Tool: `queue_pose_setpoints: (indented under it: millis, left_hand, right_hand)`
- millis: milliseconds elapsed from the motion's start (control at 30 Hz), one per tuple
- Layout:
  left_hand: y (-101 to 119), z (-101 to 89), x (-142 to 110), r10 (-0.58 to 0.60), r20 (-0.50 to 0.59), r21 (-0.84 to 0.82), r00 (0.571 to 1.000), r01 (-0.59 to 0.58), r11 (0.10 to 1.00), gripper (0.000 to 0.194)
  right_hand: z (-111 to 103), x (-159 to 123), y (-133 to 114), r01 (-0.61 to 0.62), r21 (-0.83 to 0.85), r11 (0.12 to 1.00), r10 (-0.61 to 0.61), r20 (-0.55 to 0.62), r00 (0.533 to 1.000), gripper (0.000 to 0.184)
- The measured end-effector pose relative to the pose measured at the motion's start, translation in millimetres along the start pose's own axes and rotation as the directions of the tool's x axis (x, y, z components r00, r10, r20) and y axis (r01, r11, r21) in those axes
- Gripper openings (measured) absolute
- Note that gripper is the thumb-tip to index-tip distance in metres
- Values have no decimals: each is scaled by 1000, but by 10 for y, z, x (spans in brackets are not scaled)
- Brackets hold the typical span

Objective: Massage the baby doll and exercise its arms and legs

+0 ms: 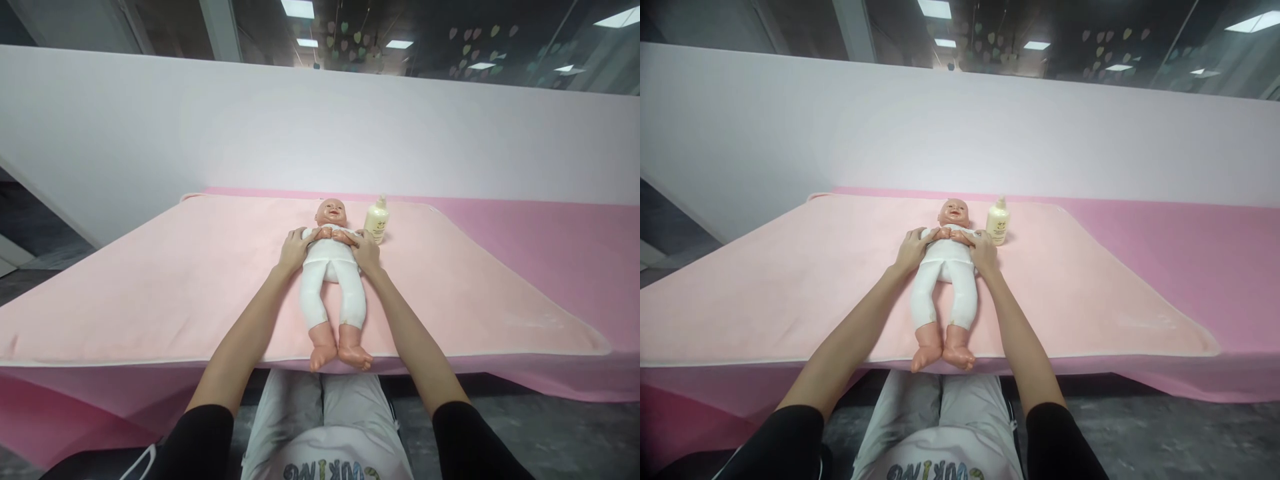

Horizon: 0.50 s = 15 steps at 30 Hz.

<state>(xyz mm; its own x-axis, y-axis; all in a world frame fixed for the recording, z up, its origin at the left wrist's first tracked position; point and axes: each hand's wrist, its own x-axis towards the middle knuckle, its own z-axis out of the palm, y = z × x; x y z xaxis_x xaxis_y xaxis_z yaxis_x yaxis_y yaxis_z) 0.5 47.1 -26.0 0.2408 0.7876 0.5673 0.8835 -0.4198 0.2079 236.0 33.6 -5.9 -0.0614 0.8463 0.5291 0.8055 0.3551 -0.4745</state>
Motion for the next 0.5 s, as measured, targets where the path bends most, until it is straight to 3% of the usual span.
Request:
queue_pose_setpoints:
  millis: [233,500]
  left_hand:
    - [-23,23,-6,28,-19,26,999,-27,999,51]
    - [53,-11,-5,-29,2,58,1000,29,998,53]
  right_hand:
    - [19,-7,18,5,1,1000,-5,-20,1000,48]
    - [45,1,37,27,-13,1000,-27,-19,999,52]
